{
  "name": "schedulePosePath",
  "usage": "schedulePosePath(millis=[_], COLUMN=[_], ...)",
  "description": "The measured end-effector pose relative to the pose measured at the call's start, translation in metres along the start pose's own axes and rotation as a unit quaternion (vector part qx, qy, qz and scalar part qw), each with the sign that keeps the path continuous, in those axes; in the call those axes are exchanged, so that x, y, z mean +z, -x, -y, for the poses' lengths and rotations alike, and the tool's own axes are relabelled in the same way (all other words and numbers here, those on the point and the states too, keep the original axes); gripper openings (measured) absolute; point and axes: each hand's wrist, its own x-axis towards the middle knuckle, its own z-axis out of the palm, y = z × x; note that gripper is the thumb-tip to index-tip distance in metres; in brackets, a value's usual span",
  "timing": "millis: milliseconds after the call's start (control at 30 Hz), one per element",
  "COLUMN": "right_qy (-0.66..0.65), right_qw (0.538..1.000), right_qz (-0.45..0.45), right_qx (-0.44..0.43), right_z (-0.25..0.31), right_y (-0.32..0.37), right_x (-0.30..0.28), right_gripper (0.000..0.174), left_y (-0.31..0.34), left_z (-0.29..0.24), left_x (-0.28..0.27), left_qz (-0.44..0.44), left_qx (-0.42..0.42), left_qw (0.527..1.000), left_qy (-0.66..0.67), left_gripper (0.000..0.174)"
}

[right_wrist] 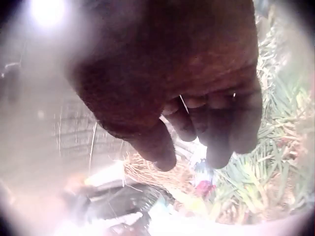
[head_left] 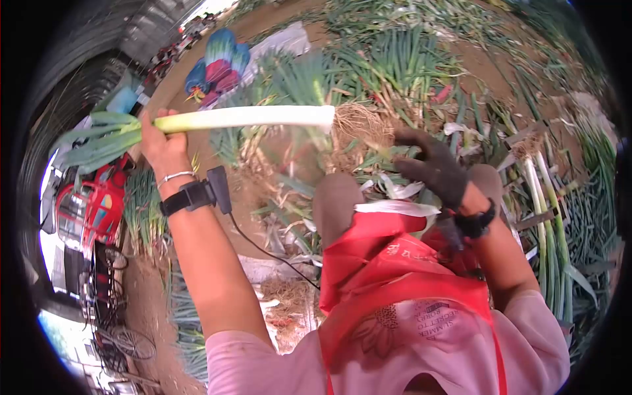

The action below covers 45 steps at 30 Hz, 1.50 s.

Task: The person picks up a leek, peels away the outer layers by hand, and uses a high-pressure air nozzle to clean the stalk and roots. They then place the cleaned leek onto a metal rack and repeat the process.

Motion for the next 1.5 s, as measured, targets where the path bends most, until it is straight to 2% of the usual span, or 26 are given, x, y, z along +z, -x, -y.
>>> schedulePosePath(millis=[67, 100, 200, 267, 300, 333, 367, 400, 433, 467, 567, 600, 700, 867, 900, 933, 1033, 1067, 1100, 1167, 1233, 1300, 1367, 1400, 1467, 1500], right_qy=[-0.008, -0.101, -0.137, -0.037, 0.106, 0.246, 0.249, 0.258, 0.26, 0.374, 0.44, 0.393, 0.267, 0.243, 0.248, 0.188, 0.044, -0.014, -0.022, 0.161, 0.246, 0.458, 0.514, 0.487, 0.318, 0.303], right_qw=[0.998, 0.994, 0.99, 0.99, 0.973, 0.891, 0.867, 0.939, 0.962, 0.921, 0.897, 0.919, 0.963, 0.954, 0.944, 0.973, 0.985, 0.984, 0.984, 0.974, 0.963, 0.865, 0.819, 0.851, 0.942, 0.941], right_qz=[-0.017, -0.037, -0.012, 0.119, 0.114, 0.025, 0.043, 0.069, 0.085, 0.104, 0.036, 0.002, 0.014, -0.033, -0.055, -0.029, 0.044, 0.161, 0.16, 0.122, 0.101, 0.197, 0.216, 0.166, 0.066, 0.027], right_qx=[-0.056, 0.005, -0.007, 0.06, -0.169, -0.38, -0.429, -0.219, 0.0, 0.026, 0.026, 0.005, -0.038, -0.172, -0.212, -0.133, -0.16, 0.07, 0.074, -0.102, -0.039, 0.051, 0.137, 0.105, -0.077, -0.147], right_z=[-0.008, 0.004, -0.006, 0.003, -0.02, -0.043, -0.066, -0.077, -0.085, -0.089, -0.081, -0.067, -0.037, -0.048, -0.05, -0.049, -0.079, -0.031, -0.039, -0.066, -0.107, -0.145, -0.154, -0.153, -0.131, -0.104], right_y=[-0.019, -0.021, -0.043, -0.03, -0.023, -0.017, -0.018, -0.013, -0.014, -0.016, -0.004, -0.001, -0.012, -0.046, -0.051, -0.053, -0.057, -0.039, -0.034, -0.023, -0.025, -0.025, -0.009, -0.008, -0.016, -0.026], right_x=[0.014, 0.026, 0.028, 0.025, 0.018, 0.012, -0.003, -0.011, -0.021, -0.028, -0.042, -0.04, -0.017, 0.035, 0.037, 0.032, 0.013, 0.0, 0.001, -0.005, -0.019, -0.035, -0.049, -0.048, -0.033, -0.017], right_gripper=[0.075, 0.072, 0.058, 0.04, 0.035, 0.029, 0.03, 0.029, 0.03, 0.038, 0.048, 0.056, 0.051, 0.059, 0.062, 0.067, 0.06, 0.042, 0.042, 0.033, 0.025, 0.026, 0.032, 0.036, 0.041, 0.032], left_y=[-0.003, -0.002, 0.001, -0.007, -0.015, -0.022, -0.013, 0.002, 0.01, 0.014, 0.023, 0.024, 0.029, 0.042, 0.041, 0.04, 0.024, 0.02, 0.019, 0.022, 0.034, 0.03, 0.014, 0.011, 0.016, 0.023], left_z=[0.01, 0.015, 0.027, 0.032, 0.032, 0.033, 0.038, 0.048, 0.058, 0.067, 0.061, 0.062, 0.07, 0.076, 0.071, 0.066, 0.043, 0.039, 0.038, 0.04, 0.045, 0.046, 0.032, 0.026, 0.024, 0.028], left_x=[0.002, 0.002, -0.001, -0.007, -0.014, -0.023, -0.026, -0.02, -0.007, 0.005, 0.029, 0.032, 0.037, 0.051, 0.053, 0.057, 0.049, 0.046, 0.044, 0.042, 0.042, 0.047, 0.045, 0.045, 0.042, 0.042], left_qz=[0.0, -0.003, 0.017, 0.024, 0.036, 0.046, 0.034, 0.048, 0.073, 0.044, 0.03, 0.033, 0.017, 0.036, 0.069, 0.104, 0.27, 0.27, 0.293, 0.311, 0.315, 0.299, 0.266, 0.249, 0.256, 0.268], left_qx=[-0.039, -0.049, -0.094, -0.106, -0.121, -0.138, -0.14, -0.113, -0.087, -0.014, 0.053, 0.084, 0.095, 0.08, 0.032, -0.016, -0.202, -0.203, -0.222, -0.245, -0.199, -0.15, -0.058, -0.029, -0.022, -0.018], left_qw=[0.998, 0.998, 0.992, 0.989, 0.988, 0.986, 0.987, 0.991, 0.993, 0.999, 0.991, 0.985, 0.981, 0.988, 0.993, 0.993, 0.929, 0.93, 0.911, 0.888, 0.913, 0.933, 0.961, 0.968, 0.966, 0.963], left_qy=[0.039, 0.048, 0.079, 0.1, 0.09, 0.078, 0.073, 0.042, 0.017, -0.012, -0.123, -0.145, -0.167, -0.129, -0.088, -0.046, 0.15, 0.142, 0.189, 0.234, 0.169, 0.134, 0.042, -0.014, -0.027, -0.034], left_gripper=[0.024, 0.024, 0.022, 0.021, 0.021, 0.021, 0.021, 0.02, 0.02, 0.016, 0.014, 0.016, 0.018, 0.013, 0.014, 0.014, 0.018, 0.018, 0.019, 0.019, 0.019, 0.015, 0.013, 0.014, 0.014, 0.014])
